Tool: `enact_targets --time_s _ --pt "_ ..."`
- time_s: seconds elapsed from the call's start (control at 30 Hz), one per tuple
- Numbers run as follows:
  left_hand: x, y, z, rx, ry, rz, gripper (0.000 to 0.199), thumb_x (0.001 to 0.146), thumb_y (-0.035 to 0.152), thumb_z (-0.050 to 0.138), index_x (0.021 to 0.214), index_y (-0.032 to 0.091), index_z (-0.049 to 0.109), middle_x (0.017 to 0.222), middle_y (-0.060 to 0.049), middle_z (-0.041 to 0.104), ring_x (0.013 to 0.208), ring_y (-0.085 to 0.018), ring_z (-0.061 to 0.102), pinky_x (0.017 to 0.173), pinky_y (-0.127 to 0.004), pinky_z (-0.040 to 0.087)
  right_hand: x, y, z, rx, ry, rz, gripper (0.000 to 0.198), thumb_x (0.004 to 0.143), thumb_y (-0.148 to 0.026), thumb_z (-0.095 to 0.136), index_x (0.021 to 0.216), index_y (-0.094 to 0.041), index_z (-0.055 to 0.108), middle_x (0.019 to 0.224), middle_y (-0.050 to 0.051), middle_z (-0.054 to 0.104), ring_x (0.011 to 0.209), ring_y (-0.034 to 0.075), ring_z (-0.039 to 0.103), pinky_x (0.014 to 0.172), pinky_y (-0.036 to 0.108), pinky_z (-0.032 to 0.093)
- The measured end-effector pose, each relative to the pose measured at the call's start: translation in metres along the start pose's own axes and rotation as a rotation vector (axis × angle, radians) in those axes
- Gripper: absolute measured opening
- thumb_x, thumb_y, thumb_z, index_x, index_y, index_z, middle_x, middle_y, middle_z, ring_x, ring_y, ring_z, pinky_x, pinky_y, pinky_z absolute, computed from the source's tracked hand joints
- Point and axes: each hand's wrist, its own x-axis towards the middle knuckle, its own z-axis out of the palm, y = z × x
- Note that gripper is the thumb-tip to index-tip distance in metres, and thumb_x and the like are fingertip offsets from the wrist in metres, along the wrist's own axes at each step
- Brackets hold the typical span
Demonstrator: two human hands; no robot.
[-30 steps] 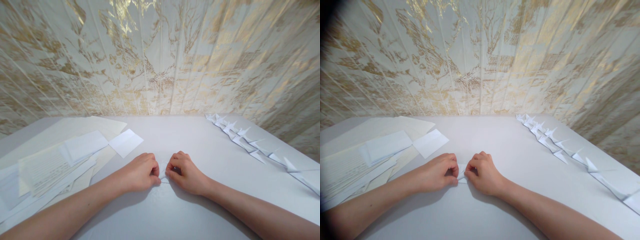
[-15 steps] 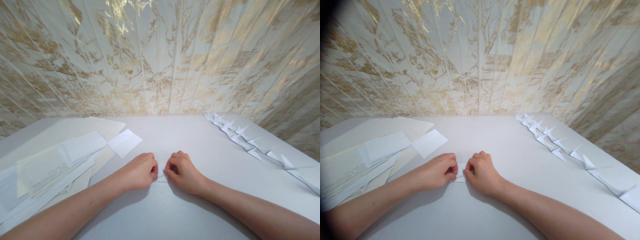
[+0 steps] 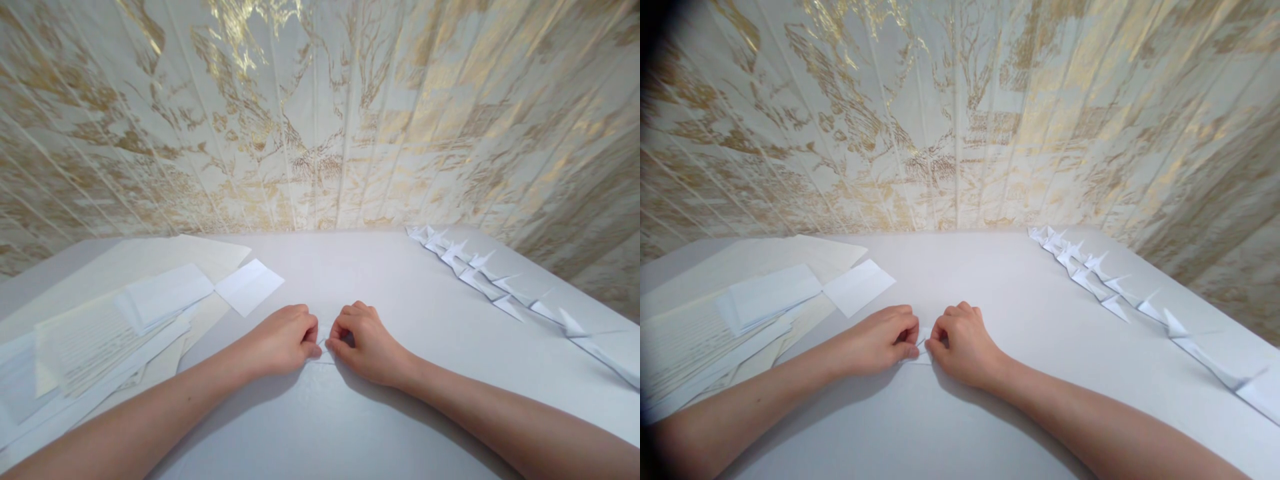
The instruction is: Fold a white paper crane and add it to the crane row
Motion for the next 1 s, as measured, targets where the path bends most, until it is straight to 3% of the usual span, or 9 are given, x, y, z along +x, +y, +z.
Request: enact_targets --time_s 0.5,0.73,0.87,1.0 --pt "0.0002 0.0018 -0.0008 0.004 -0.033 -0.008 0.007 0.069 0.021 0.06 0.065 0.018 0.056 0.073 0.0 0.051 0.073 -0.016 0.052 0.065 -0.025 0.036 -0.001 0.0008 -0.0019 -0.025 -0.027 -0.013 0.006 0.073 -0.016 0.058 0.067 -0.017 0.057 0.07 0.001 0.058 0.076 0.016 0.047 0.072 0.029 0.03" --pt "-0.001 0.0007 -0.001 0.003 -0.026 0.009 0.008 0.069 0.021 0.06 0.064 0.018 0.055 0.073 0.0 0.051 0.073 -0.016 0.051 0.065 -0.025 0.036 0.0012 0.0011 -0.0053 0.006 -0.042 0.0 0.014 0.07 -0.005 0.05 0.069 -0.018 0.055 0.066 -0.001 0.057 0.071 0.015 0.046 0.069 0.028 0.03" --pt "-0.0014 0.0005 -0.0006 -0.006 -0.022 0.013 0.008 0.068 0.021 0.06 0.064 0.018 0.054 0.073 -0.001 0.051 0.074 -0.017 0.052 0.065 -0.026 0.036 0.0013 -0.0001 -0.0017 0.013 -0.005 0.021 0.004 0.075 -0.017 0.055 0.072 -0.017 0.055 0.068 0.0 0.058 0.071 0.016 0.047 0.068 0.03 0.03" --pt "-0.0015 0.0018 -0.0017 -0.004 -0.033 0.01 0.006 0.069 0.021 0.059 0.065 0.018 0.055 0.073 -0.001 0.051 0.074 -0.016 0.051 0.065 -0.025 0.036 -0.0026 -0.0004 0.0023 -0.073 0.026 -0.026 0.009 0.075 -0.022 0.06 0.08 -0.017 0.055 0.075 0.002 0.059 0.077 0.018 0.047 0.07 0.031 0.03"
